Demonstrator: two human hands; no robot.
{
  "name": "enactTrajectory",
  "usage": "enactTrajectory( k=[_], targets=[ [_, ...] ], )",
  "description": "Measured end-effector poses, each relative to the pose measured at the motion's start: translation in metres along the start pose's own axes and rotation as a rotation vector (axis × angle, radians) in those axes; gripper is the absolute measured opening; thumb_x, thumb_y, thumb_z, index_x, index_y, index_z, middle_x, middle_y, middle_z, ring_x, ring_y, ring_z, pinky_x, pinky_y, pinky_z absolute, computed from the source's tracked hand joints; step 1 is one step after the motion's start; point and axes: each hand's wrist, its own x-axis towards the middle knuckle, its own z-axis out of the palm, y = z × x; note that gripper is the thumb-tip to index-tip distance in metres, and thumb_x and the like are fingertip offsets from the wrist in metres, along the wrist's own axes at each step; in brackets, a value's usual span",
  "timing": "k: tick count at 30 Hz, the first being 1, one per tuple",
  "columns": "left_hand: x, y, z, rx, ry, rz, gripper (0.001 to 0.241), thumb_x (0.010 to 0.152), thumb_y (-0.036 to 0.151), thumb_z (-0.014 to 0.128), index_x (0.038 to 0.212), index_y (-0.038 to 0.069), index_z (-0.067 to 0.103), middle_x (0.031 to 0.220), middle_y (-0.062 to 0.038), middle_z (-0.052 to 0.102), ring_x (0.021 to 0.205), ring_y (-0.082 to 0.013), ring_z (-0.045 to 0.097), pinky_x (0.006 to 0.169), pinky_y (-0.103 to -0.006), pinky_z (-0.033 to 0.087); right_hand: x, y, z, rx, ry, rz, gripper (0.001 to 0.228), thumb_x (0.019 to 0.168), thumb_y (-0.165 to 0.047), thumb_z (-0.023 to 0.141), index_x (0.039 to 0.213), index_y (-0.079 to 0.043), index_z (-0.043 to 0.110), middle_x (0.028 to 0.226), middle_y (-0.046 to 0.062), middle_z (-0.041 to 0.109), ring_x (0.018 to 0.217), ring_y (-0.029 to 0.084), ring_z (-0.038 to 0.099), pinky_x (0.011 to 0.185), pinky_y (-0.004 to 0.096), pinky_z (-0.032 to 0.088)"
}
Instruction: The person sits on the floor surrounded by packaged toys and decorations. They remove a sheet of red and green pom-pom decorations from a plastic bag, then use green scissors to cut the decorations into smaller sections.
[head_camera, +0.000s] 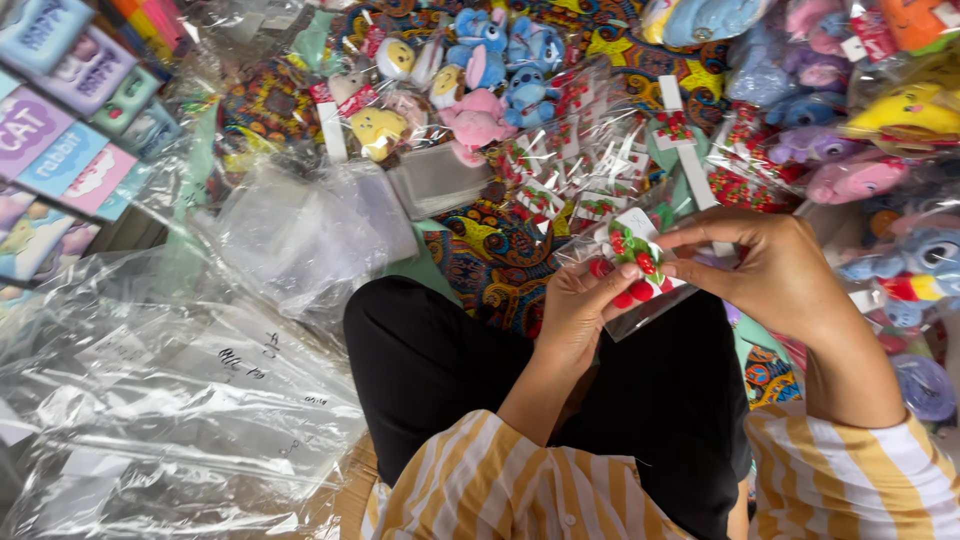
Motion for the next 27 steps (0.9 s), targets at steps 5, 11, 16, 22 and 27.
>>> enactTrajectory(
  k=[5, 11, 16, 22, 27],
  targets=[
    [-0.002, -0.013, -0.028, -0.037, 0.022, 0.04, 0.025, 0.085, 0.008, 0.082, 0.109, 0.004, 0.075, 0.097, -0.01, 0.077, 0.086, -0.017, 0.074, 0.075, -0.0284, 0.066, 0.006, 0.02, 0.026, -0.007, -0.093, -0.08, 0.021, 0.086, -0.01, 0.078, 0.105, -0.016, 0.083, 0.105, -0.002, 0.082, 0.09, 0.006, 0.075, 0.085, 0.022, 0.056],
    [-0.004, 0.011, -0.08, 0.117, 0.172, 0.224, 0.067, 0.083, 0.016, 0.084, 0.14, 0.005, 0.05, 0.134, -0.025, 0.054, 0.122, -0.0389, 0.057, 0.102, -0.0519, 0.053, 0.039, 0.07, 0.088, 0.011, -0.059, -0.076, 0.02, 0.086, -0.013, 0.08, 0.105, -0.019, 0.083, 0.101, 0.0, 0.082, 0.092, 0.016, 0.076, 0.083, 0.032, 0.055],
    [0.015, 0.04, -0.172, 0.471, 0.39, 0.65, 0.069, 0.08, 0.006, 0.09, 0.139, 0.006, 0.053, 0.137, -0.011, 0.057, 0.113, -0.0223, 0.063, 0.098, -0.039, 0.058, 0.12, 0.154, 0.179, 0.041, 0.147, -0.066, 0.023, 0.085, -0.01, 0.08, 0.104, -0.023, 0.082, 0.093, 0.002, 0.078, 0.093, 0.025, 0.074, 0.084, 0.035, 0.056],
    [-0.008, 0.085, -0.197, 1.385, 0.545, 0.691, 0.014, 0.086, 0.006, 0.083, 0.095, 0.011, 0.074, 0.089, -0.006, 0.076, 0.087, -0.0261, 0.076, 0.074, -0.0344, 0.065, 0.192, 0.204, 0.271, 0.077, 0.164, 0.123, 0.026, 0.085, -0.009, 0.071, 0.105, -0.021, 0.083, 0.091, 0.008, 0.079, 0.095, 0.032, 0.076, 0.088, 0.04, 0.057],
    [-0.006, 0.088, -0.197, 1.533, 0.463, 0.629, 0.003, 0.097, 0.011, 0.071, 0.099, 0.014, 0.072, 0.097, 0.003, 0.076, 0.083, -0.0154, 0.073, 0.073, -0.032, 0.06, 0.215, 0.211, 0.262, -0.011, 0.259, 0.132, 0.017, 0.092, -0.028, 0.073, 0.105, -0.025, 0.082, 0.105, -0.006, 0.08, 0.087, 0.015, 0.077, 0.072, 0.035, 0.061]
  ],
)
